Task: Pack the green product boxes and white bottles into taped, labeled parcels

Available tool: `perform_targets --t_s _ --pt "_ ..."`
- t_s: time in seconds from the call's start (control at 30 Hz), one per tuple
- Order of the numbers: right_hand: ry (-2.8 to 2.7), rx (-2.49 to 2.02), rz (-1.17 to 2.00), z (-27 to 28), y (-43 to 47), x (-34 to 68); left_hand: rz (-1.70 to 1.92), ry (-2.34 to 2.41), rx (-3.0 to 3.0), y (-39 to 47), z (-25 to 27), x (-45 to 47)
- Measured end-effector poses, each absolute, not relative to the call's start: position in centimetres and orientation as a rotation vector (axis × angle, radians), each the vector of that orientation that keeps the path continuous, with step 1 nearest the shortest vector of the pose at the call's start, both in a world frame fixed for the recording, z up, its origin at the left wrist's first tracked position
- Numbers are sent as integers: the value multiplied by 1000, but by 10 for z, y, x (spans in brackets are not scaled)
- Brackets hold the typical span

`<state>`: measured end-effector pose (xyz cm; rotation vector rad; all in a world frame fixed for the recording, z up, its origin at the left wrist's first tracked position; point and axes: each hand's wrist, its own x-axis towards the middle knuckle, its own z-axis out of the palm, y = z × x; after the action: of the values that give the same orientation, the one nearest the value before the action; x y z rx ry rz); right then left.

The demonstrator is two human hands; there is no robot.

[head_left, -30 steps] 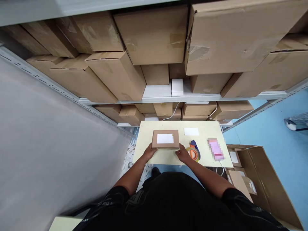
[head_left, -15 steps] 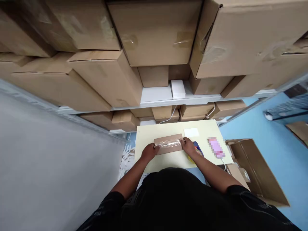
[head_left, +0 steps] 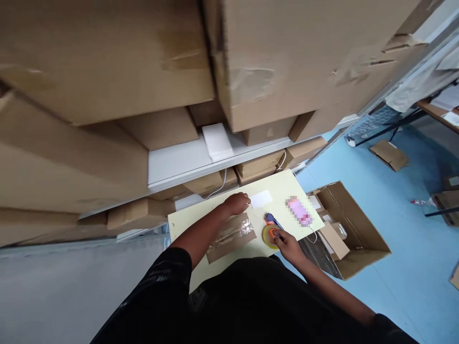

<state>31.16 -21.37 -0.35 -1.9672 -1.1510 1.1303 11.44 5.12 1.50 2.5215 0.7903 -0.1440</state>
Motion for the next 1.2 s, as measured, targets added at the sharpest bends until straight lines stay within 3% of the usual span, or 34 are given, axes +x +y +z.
perform_targets --t_s 0.1,0.27,0.77,1.2 --pt "-1091 -1943 1162 2 -201 336 -578 475 2656 77 -15 171" --pt "-961 -1946 1179 -6 -198 377 -786 435 2696 81 -48 218" --pt "-841 -1950 1185 -24 -189 404 -755 524 2658 60 -62 218" --pt "-929 -2031 1180 -40 -175 408 -513 757 2422 72 -67 196"
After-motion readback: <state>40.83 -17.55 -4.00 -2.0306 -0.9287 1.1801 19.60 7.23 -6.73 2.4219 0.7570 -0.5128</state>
